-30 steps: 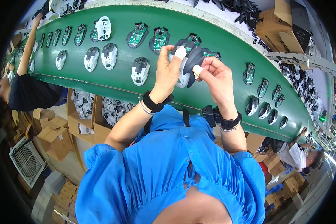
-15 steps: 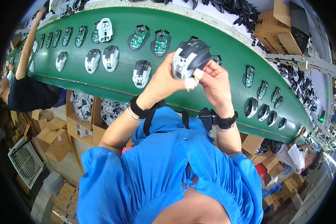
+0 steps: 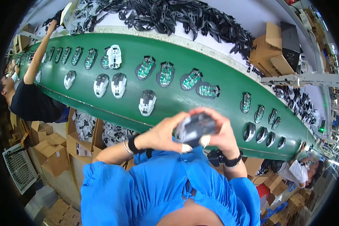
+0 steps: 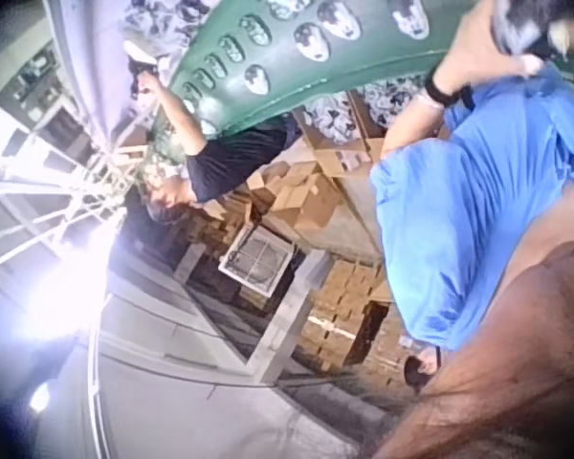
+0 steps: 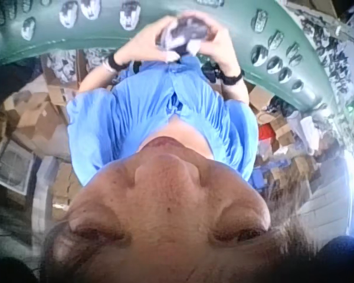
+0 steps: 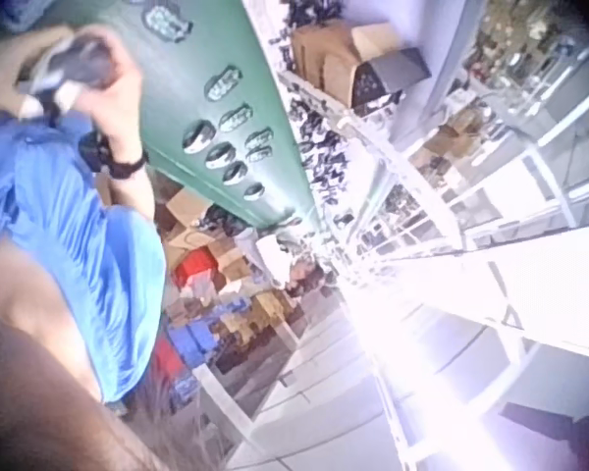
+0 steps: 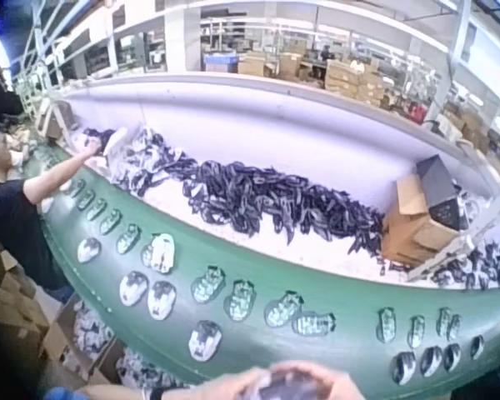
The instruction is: The person assembles small electronic devices on a green conveyor belt. They pick up white plastic casings and black components, fit them together by hand, and place the assembled units back onto the belt. The process is repetitive, with the person handling one unit at a time.
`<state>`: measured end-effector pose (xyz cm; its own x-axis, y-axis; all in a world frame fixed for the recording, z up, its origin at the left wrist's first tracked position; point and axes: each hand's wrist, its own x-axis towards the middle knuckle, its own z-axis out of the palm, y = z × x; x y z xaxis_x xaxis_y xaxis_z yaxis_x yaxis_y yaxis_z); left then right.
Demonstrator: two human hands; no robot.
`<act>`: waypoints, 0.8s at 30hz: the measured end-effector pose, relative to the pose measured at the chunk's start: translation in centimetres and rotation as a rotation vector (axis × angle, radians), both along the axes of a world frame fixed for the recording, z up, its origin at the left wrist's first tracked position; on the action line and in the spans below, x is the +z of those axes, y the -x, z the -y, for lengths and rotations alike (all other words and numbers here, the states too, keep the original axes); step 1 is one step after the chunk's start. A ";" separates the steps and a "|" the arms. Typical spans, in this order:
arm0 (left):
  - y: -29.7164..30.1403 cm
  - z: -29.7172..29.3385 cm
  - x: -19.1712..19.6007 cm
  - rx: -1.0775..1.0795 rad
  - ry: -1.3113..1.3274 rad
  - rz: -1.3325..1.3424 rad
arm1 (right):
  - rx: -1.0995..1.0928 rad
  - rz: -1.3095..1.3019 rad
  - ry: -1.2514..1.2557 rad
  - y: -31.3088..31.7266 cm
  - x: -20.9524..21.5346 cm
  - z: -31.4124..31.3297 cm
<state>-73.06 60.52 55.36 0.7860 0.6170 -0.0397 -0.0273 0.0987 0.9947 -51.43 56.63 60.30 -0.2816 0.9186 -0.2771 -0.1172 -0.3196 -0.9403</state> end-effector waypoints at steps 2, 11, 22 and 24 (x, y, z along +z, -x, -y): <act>-0.1 0.8 1.2 0.113 -0.211 -0.031 | 0.056 0.142 -0.054 1.2 1.4 0.9; 1.8 -2.6 4.5 0.108 -0.308 0.013 | 0.187 0.519 -0.571 2.8 5.2 -3.2; -0.3 -9.2 -8.1 0.391 1.238 0.677 | 0.223 0.667 -0.838 4.1 -6.1 -17.2; 0.4 -9.5 -10.2 0.419 1.154 0.637 | -0.072 0.636 -0.400 2.7 -9.6 -23.3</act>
<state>-73.49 69.99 45.20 0.6268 0.6734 -0.3920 -0.6737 0.7211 0.1615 -54.11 79.97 50.70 -0.1144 0.9934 -0.0072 0.4793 0.0488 -0.8763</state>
